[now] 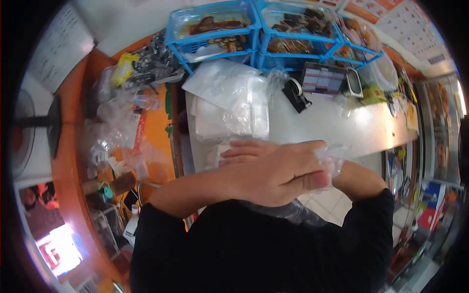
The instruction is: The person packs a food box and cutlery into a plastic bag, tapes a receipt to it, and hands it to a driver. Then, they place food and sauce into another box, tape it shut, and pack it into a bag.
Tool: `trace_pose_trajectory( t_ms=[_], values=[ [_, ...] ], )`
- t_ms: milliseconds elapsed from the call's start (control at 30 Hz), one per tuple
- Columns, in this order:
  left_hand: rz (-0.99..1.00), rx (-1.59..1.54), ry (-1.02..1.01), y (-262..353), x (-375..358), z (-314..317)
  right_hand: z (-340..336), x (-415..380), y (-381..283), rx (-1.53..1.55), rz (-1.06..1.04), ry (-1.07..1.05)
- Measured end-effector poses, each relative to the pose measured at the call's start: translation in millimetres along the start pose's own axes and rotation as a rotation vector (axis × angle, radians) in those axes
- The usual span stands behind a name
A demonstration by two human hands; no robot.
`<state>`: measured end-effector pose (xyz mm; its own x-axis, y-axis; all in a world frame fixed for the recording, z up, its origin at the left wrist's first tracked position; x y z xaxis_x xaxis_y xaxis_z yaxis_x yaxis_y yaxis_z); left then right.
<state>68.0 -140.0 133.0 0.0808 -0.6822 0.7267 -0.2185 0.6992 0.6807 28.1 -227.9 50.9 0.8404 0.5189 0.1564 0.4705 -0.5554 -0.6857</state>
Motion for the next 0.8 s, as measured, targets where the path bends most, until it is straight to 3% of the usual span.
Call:
trace_pose_trajectory(
  t_ms=[33,133,267,333,400,433,467,533,600,667,733,800],
  values=[
    [-0.109,-0.029,-0.107,7,13,-6,-6,6,-2,0.095,-0.017,-0.1],
    [-0.24,0.027,-0.183,22,40,-7,-22,7,-40,0.317,0.09,-0.472],
    [-0.322,0.236,-0.261,12,58,14,-25,-25,-80,0.316,0.365,-0.858],
    [-0.696,0.154,-0.313,25,60,9,-18,-48,-65,0.292,0.427,-0.867],
    [-0.693,-0.027,0.074,33,26,14,1,-77,-37,0.685,-0.278,-0.554],
    [-0.629,-0.059,0.262,40,7,17,-32,-79,-42,0.407,-0.183,-0.493],
    [-0.565,-0.088,0.453,47,-13,21,-33,-90,-36,0.401,-0.175,-0.49],
    [-0.431,-0.15,0.64,57,-47,35,-29,-104,-14,0.039,-0.101,0.123],
    [-0.47,-0.277,1.005,32,-132,48,-36,-99,31,-0.113,-0.114,0.236],
    [-0.811,0.58,1.077,-50,-222,93,-68,-97,60,-0.13,-0.041,0.257],
    [-0.551,0.879,0.992,-111,-187,139,-109,-94,61,-0.161,0.171,0.47],
    [-0.211,1.43,0.43,-108,-92,129,-159,-75,54,0.392,0.533,0.386]
  ],
)
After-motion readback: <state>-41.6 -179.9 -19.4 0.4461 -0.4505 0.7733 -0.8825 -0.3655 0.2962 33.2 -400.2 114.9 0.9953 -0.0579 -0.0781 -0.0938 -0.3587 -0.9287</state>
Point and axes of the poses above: each hand's wrist, its own x-axis towards the middle knuckle, its own z-axis out of the palm, y = z × x, the point moved 2 cm from there along x, towards the middle knuckle, and after that the axes turned 13 degrees about z, right-handed, at the moved point
